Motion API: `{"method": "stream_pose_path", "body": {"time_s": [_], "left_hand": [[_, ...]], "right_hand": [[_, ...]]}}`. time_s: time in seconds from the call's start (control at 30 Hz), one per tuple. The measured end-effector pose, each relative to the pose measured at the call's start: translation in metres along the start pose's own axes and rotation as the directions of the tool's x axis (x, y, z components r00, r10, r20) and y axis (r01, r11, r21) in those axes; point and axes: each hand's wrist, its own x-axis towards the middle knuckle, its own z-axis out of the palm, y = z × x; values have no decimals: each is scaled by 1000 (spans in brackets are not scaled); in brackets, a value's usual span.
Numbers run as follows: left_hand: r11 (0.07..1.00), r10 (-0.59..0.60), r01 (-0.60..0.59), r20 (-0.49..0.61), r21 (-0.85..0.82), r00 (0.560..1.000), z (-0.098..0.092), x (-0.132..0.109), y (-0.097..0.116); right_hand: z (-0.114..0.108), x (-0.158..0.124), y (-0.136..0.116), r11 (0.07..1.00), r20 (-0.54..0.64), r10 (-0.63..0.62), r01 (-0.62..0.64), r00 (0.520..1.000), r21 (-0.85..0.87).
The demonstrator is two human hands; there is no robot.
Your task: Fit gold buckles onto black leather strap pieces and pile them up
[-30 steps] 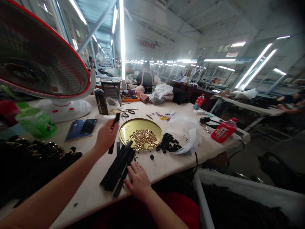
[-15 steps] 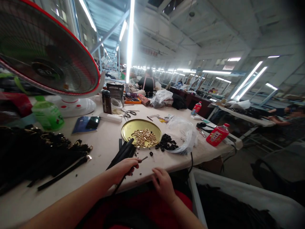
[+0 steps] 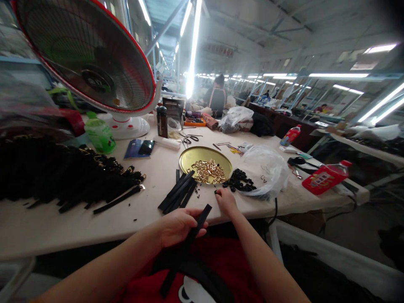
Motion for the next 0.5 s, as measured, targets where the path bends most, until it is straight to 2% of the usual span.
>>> {"method": "stream_pose_path", "body": {"time_s": [0.13,0.27,0.37,0.43,0.47,0.5], "left_hand": [[998,-26,25,-16,-53,1000,1,2,-2],[998,-17,14,-45,-59,999,-1,3,-3],[1000,10,-8,-85,21,996,-3,4,-4],[989,60,-39,-148,145,987,-4,5,-3],[970,107,-64,-181,233,978,-4,6,-3],[939,166,-90,-208,333,964,-4,7,-3]], "right_hand": [[-5,4,-3,987,9,63,-64,998,147],[-6,-17,-18,922,63,97,-113,993,371],[-6,-47,-35,817,185,95,-183,978,547],[-7,-67,-46,747,239,92,-226,967,625],[-8,-75,-51,687,265,98,-258,959,680],[-10,-82,-56,583,302,109,-307,947,752]]}}
